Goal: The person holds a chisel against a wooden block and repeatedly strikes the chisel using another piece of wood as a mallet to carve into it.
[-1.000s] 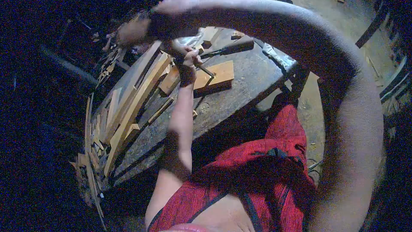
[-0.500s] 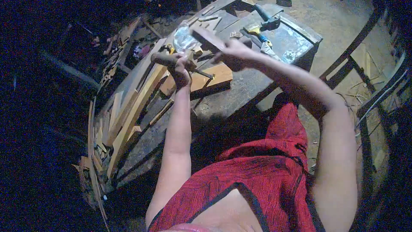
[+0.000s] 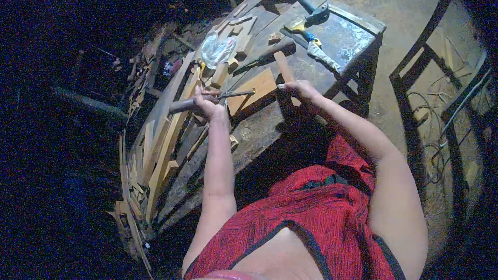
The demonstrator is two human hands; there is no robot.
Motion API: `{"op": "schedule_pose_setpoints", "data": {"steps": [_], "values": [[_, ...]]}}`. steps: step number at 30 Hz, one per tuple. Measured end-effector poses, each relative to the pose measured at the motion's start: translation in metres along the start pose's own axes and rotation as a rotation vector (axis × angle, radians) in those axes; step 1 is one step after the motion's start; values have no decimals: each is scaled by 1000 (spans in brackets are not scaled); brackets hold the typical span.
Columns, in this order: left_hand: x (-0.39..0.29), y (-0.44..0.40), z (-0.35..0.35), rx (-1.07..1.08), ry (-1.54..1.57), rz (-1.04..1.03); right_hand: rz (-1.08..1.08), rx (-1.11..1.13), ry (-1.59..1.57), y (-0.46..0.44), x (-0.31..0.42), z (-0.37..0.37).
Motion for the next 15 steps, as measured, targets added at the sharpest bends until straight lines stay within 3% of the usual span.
{"op": "schedule_pose_setpoints", "data": {"steps": [5,7,9,12,15], "values": [[0,-9,17,-183,3,119,87,-42,107,-29,-24,26],[-10,-13,7,-134,116,197,95,-6,51,-21,-18,20],[-19,-13,-3,-115,59,142,109,24,-5,-12,-9,11],[-25,-20,-25,176,159,241,149,-4,-90,-9,-8,8],[-18,-17,-38,175,61,192,146,-34,105,-20,-18,21]]}}
Point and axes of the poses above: each hand's wrist, its own y-axis away from the middle knuckle, its own z-axis out of the back of the hand, x = y × z, the point moved 4 cm from there along -y, towards the middle knuckle, and after that the axes turned 10 degrees about x, right-handed, at the moved point
